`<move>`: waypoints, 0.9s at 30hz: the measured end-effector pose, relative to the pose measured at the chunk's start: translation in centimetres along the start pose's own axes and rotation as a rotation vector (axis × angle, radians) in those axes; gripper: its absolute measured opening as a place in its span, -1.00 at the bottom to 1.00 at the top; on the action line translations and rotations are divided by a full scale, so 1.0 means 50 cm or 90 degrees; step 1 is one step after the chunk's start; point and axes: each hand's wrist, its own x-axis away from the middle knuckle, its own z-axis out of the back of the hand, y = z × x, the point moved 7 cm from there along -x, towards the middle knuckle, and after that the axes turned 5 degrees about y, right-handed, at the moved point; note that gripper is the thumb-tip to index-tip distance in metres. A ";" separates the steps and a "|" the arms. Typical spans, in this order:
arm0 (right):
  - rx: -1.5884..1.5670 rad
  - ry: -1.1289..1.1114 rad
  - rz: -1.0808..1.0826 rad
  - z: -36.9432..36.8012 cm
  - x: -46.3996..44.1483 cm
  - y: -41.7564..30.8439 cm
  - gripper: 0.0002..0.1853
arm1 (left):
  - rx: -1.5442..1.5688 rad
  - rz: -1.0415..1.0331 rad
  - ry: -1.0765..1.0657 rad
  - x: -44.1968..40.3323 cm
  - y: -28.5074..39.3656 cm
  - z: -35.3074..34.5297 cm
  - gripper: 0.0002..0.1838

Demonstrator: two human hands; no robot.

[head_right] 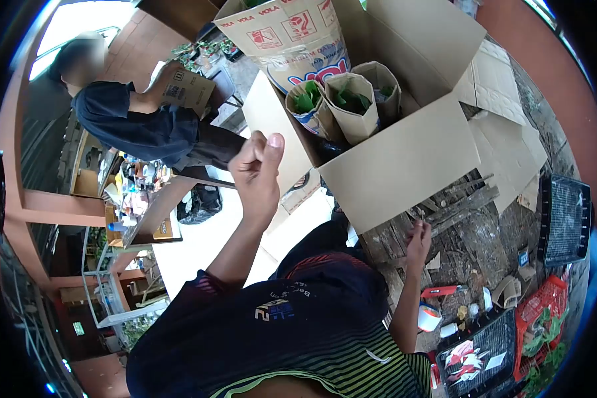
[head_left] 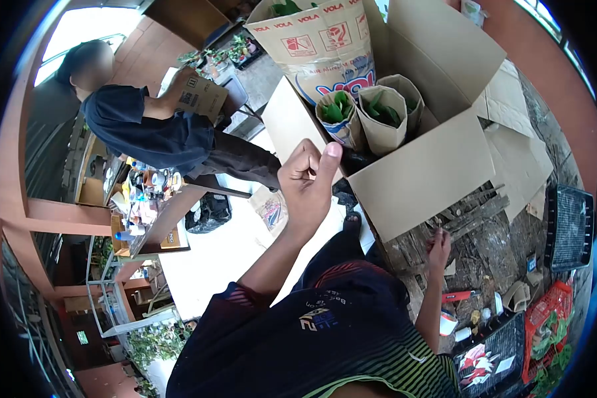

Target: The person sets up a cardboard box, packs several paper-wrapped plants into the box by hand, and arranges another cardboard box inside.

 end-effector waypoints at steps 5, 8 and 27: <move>-0.167 0.181 0.156 0.028 -0.043 -0.153 -0.59 | -0.309 0.242 0.052 0.104 -0.275 0.141 -0.65; -0.147 0.186 0.221 0.015 -0.046 -0.227 -0.53 | -0.278 0.342 0.005 0.166 -0.337 0.146 -0.49; 0.205 -0.164 0.222 -0.149 -0.016 -0.223 -0.30 | -0.124 0.529 -0.092 0.167 -0.386 0.016 -0.04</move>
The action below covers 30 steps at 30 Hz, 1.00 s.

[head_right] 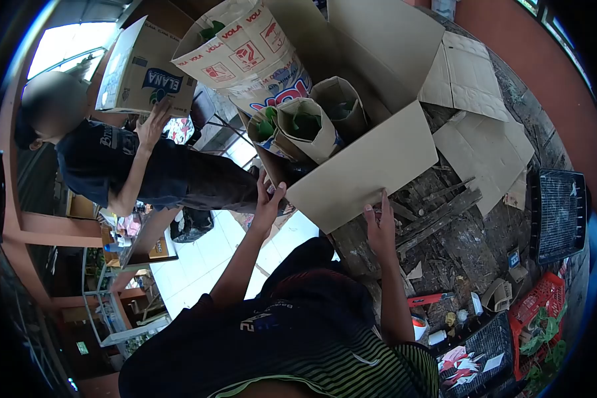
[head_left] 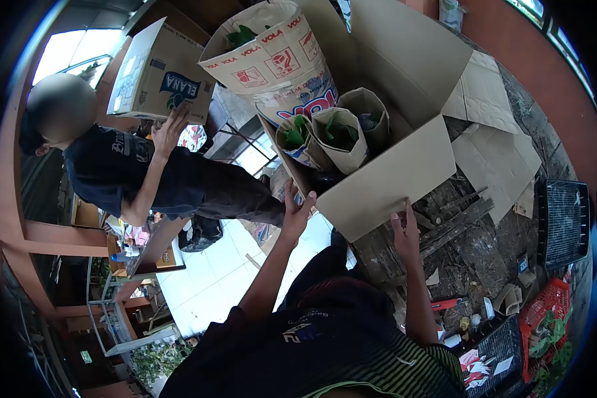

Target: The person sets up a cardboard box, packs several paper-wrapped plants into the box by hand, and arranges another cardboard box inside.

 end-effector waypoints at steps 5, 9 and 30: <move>-0.060 -0.024 0.019 -0.005 -0.011 0.040 -0.32 | 0.004 -0.034 -0.017 -0.007 -0.013 0.001 -0.05; -0.154 0.010 -0.003 0.004 -0.006 0.022 -0.39 | -0.017 -0.050 0.015 -0.010 -0.025 0.004 -0.09; -0.277 0.075 -0.029 0.023 0.012 0.038 -0.46 | -0.320 -0.255 0.104 0.044 -0.074 0.057 -0.07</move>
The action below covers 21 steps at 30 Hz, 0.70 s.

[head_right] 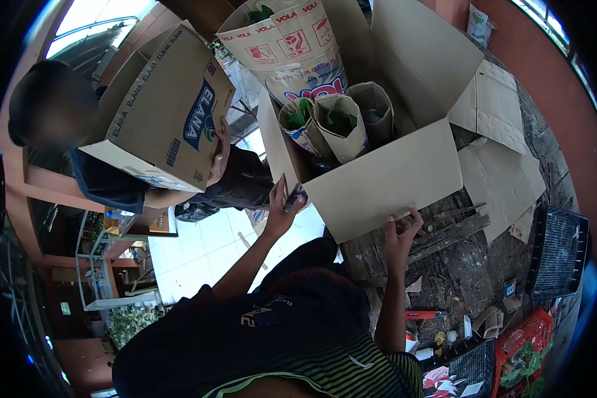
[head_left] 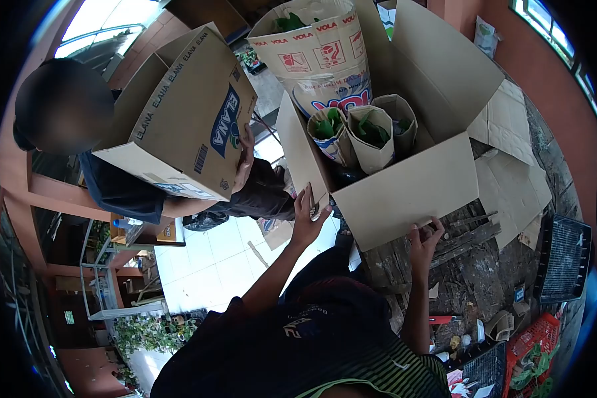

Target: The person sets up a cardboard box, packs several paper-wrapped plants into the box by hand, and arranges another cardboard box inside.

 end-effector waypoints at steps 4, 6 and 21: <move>0.020 0.035 0.026 0.013 0.008 0.016 -0.43 | -0.063 0.054 -0.026 0.081 -0.163 -0.013 -0.03; 0.013 0.102 -0.034 0.025 0.023 0.030 -0.52 | -0.155 0.194 -0.123 0.165 -0.282 -0.013 -0.10; 0.401 -0.246 0.003 -0.006 0.196 0.202 -0.63 | -0.068 0.285 -0.409 0.254 -0.469 -0.034 -0.45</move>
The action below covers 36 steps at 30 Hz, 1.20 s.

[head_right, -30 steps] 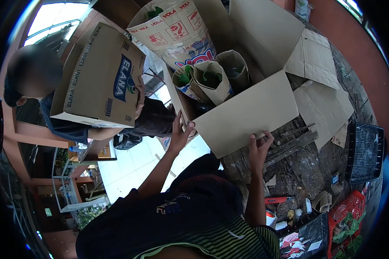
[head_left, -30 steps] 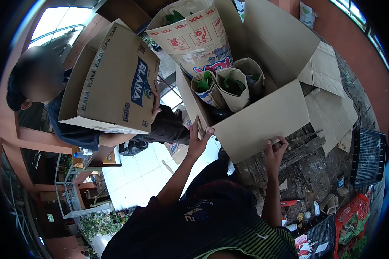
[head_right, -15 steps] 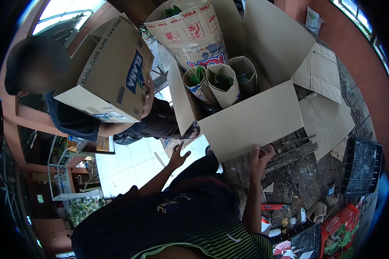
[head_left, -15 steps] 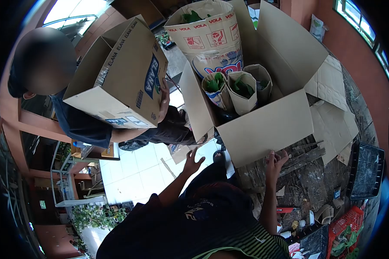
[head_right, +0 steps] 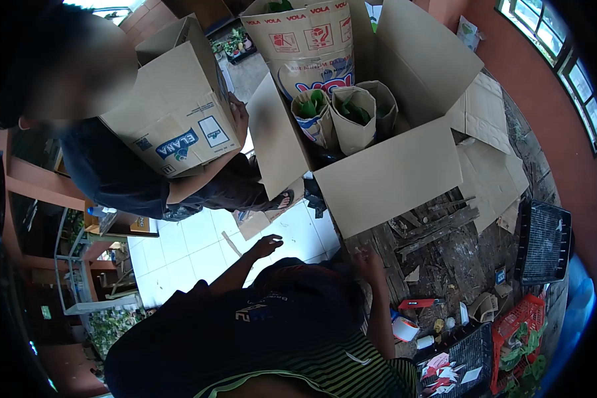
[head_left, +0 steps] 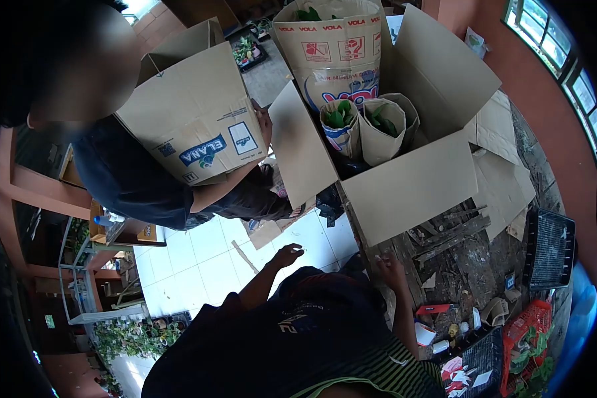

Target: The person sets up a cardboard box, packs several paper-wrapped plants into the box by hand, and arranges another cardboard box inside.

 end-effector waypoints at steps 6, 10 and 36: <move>0.077 -0.069 -0.086 -0.069 0.038 -0.059 -0.64 | 0.121 -0.134 -0.008 0.062 0.119 0.030 -0.52; 0.200 -0.134 -0.043 -0.132 0.064 -0.072 -0.63 | 0.337 -0.079 0.013 0.118 -0.068 0.006 -0.65; 0.858 -0.023 0.194 -0.107 -0.477 -0.515 -0.79 | 0.463 0.212 0.120 0.339 -0.420 -0.127 -0.61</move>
